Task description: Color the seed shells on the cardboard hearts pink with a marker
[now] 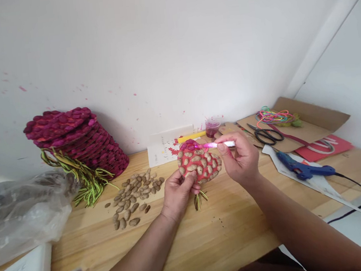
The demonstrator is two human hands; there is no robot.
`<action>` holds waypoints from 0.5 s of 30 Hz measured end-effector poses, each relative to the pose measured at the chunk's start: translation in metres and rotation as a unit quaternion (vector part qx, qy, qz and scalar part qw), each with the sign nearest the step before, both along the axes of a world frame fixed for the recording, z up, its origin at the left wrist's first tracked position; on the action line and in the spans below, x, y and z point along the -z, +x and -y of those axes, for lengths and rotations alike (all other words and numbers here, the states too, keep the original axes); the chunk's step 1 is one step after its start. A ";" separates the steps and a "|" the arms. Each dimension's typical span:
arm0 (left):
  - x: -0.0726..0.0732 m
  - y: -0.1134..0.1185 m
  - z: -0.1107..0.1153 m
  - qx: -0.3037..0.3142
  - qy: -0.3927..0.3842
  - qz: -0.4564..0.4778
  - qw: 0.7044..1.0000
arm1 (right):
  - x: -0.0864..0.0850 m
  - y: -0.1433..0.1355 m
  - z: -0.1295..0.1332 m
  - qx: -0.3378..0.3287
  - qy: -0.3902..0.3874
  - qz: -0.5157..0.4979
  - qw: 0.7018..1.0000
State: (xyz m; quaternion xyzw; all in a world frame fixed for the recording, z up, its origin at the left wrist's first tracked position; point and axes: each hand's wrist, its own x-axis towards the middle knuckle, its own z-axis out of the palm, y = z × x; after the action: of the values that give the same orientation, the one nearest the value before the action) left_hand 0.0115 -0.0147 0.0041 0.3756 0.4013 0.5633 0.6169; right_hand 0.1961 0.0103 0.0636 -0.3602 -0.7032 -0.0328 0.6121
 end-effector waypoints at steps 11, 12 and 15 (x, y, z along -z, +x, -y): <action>-0.002 0.001 0.001 -0.002 -0.009 0.006 1.000 | -0.004 -0.001 0.003 0.013 0.020 0.017 1.000; -0.002 0.000 0.001 -0.002 -0.009 0.005 1.000 | -0.004 -0.002 0.003 0.011 0.021 0.013 1.000; -0.001 0.000 0.000 0.001 -0.008 0.002 1.000 | -0.004 -0.002 0.003 -0.001 0.023 0.009 1.000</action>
State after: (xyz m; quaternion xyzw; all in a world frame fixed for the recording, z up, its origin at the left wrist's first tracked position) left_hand 0.0119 -0.0152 0.0055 0.3699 0.4044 0.5601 0.6212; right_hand 0.1945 0.0076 0.0673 -0.3448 -0.7083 -0.0515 0.6139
